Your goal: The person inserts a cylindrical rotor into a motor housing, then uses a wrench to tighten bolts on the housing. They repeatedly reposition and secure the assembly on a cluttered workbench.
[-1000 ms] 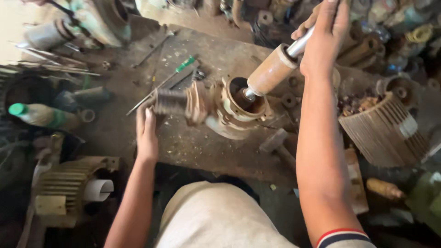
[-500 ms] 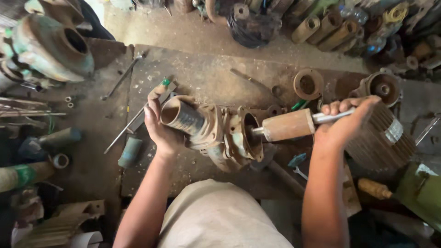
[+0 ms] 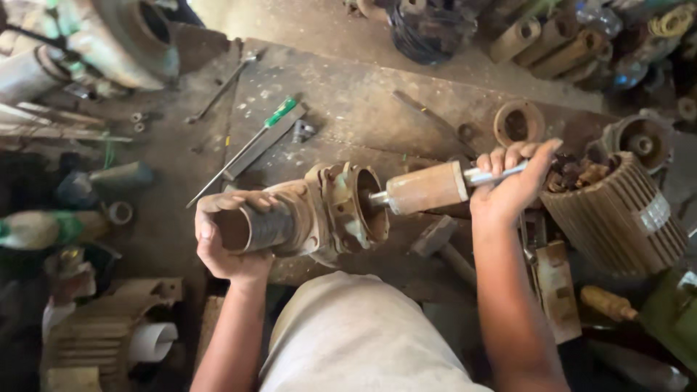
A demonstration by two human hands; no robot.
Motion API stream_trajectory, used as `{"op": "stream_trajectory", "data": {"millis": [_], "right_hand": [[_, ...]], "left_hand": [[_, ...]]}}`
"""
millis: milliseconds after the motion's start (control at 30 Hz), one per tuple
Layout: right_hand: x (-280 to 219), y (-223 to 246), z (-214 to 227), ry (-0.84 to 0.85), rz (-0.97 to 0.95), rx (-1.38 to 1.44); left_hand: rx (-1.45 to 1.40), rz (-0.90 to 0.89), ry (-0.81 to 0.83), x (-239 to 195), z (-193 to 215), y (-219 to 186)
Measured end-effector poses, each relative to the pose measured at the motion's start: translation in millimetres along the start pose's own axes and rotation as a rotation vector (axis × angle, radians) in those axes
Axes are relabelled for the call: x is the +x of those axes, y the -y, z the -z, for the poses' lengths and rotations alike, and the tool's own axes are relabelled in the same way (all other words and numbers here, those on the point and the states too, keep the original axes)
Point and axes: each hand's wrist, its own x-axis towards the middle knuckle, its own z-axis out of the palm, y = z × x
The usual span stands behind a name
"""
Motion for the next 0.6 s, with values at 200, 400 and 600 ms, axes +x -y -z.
{"op": "stream_trajectory", "data": {"millis": [200,400,600], "right_hand": [[9,-1,-22,0.108,-0.099,-0.088],[-2,27,-34,0.104,0.151,-0.790],[-34,17,-131,0.450,0.760,-1.236]], "left_hand": [[0.322,0.012,-0.012,-10,5,-25],[0.882,0.034,0.149,-3,-14,-73],[1.251,-0.150,0.215,7,-35,-77]]}}
